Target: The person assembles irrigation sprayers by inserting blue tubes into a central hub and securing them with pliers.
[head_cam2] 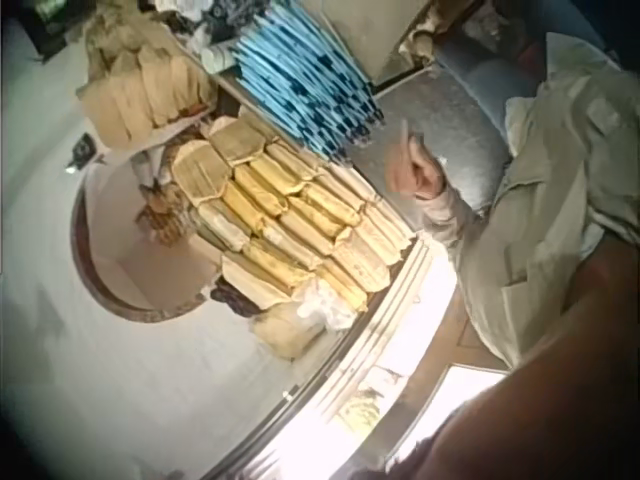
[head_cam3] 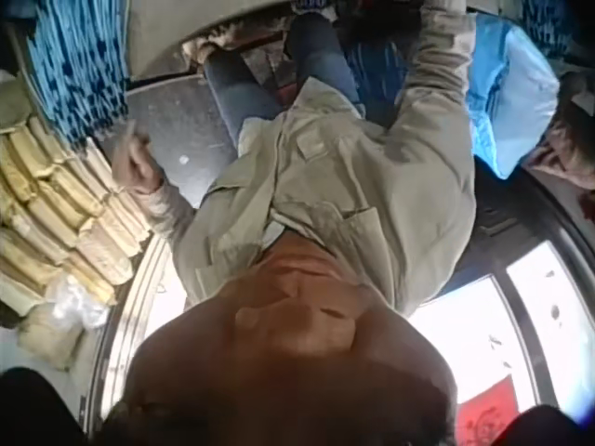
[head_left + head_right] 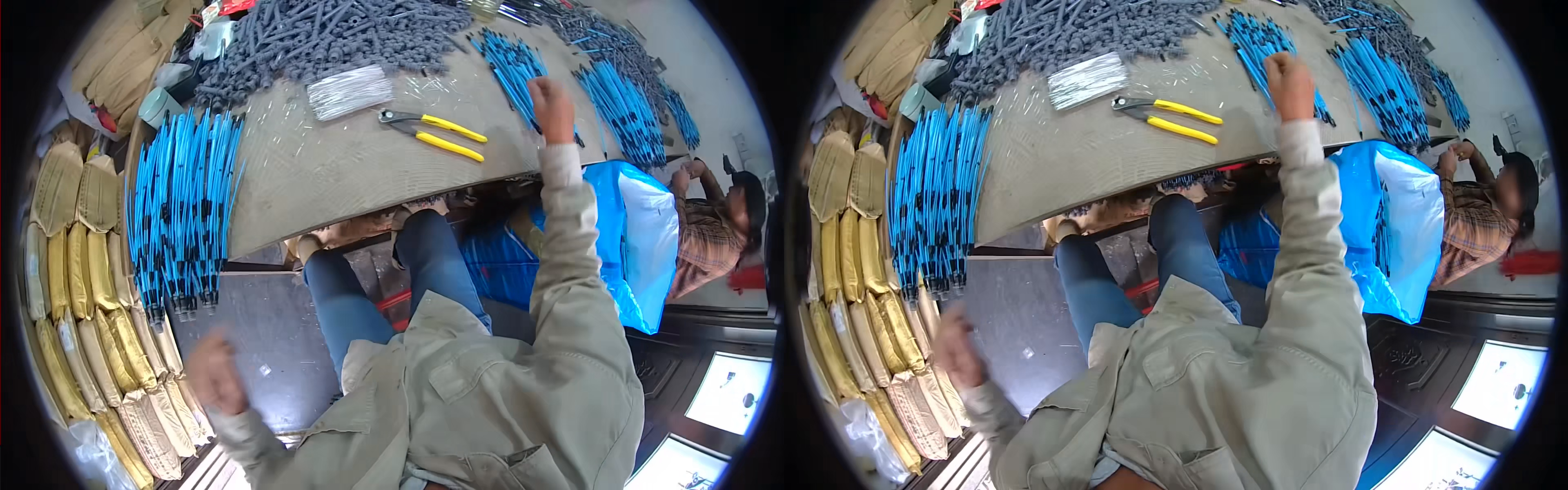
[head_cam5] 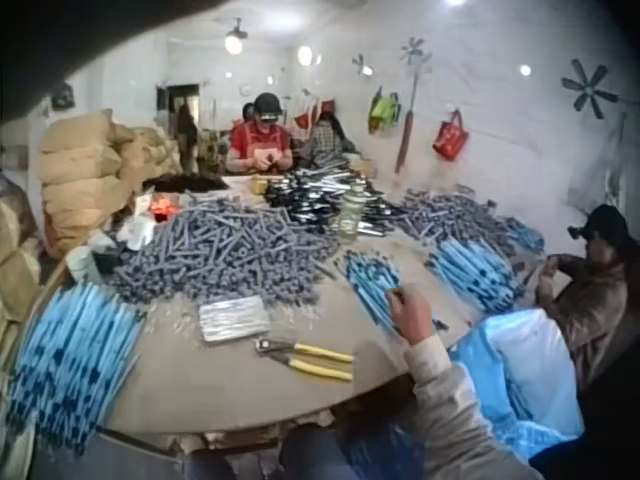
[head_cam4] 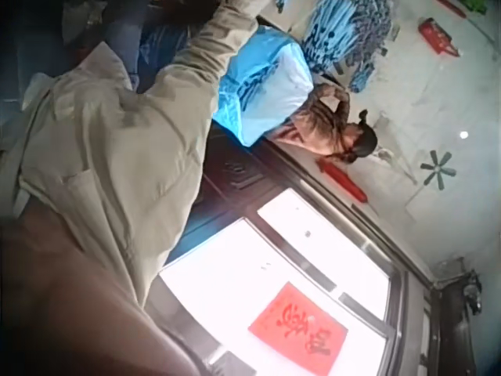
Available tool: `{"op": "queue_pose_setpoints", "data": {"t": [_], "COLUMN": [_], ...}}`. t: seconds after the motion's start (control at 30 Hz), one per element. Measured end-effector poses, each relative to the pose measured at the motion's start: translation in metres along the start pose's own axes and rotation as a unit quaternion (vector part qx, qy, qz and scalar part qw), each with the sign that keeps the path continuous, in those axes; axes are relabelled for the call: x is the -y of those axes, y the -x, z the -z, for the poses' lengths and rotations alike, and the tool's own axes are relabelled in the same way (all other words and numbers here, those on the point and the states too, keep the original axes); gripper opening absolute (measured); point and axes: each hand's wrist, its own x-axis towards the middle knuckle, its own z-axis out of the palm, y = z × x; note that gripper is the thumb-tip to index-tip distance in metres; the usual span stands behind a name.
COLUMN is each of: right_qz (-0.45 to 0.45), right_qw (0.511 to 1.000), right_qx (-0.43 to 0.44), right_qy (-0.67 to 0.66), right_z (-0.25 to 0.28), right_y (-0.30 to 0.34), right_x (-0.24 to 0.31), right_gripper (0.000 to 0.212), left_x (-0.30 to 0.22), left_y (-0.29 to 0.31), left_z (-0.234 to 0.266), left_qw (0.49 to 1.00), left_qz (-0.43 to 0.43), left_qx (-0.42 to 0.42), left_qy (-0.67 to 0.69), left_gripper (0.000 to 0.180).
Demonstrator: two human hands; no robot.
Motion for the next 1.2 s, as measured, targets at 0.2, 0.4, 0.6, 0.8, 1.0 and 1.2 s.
{"op": "queue_pose_setpoints", "data": {"t": [0.2, 0.4, 0.6, 0.8, 1.0, 1.2], "right_qz": [-0.038, -0.038, -0.022, -0.044, -0.025, -0.01], "right_qw": [0.92, 0.949, 0.951, 0.995, 0.991, 0.914], "right_qx": [0.091, 0.146, 0.108, 0.048, 0.087, 0.234], "right_qy": [0.38, 0.276, 0.289, 0.078, 0.098, 0.33], "right_z": [-0.018, 0.016, 0.038, 0.021, 0.029, -0.015], "right_y": [-0.007, 0.001, 0.005, 0.009, 0.003, -0.006], "right_x": [-0.029, -0.001, -0.016, -0.01, 0.029, 0.009], "right_gripper": [0.029, 0.023, 0.026, 0.027, 0.022, 0.022], "left_x": [-0.063, -0.095, -0.088, -0.096, -0.086, -0.084], "left_y": [0.057, 0.067, 0.064, 0.06, 0.07, 0.069], "left_z": [-0.137, -0.156, -0.163, -0.174, -0.17, -0.165], "left_qw": [0.929, 0.927, 0.932, 0.928, 0.922, 0.931], "left_qz": [0.112, 0.09, 0.055, 0.055, 0.057, 0.044], "left_qx": [0.275, 0.301, 0.306, 0.313, 0.335, 0.309], "left_qy": [0.222, 0.203, 0.188, 0.193, 0.187, 0.191], "left_gripper": [0.013, 0.013, 0.014, 0.016, 0.017, 0.016]}}
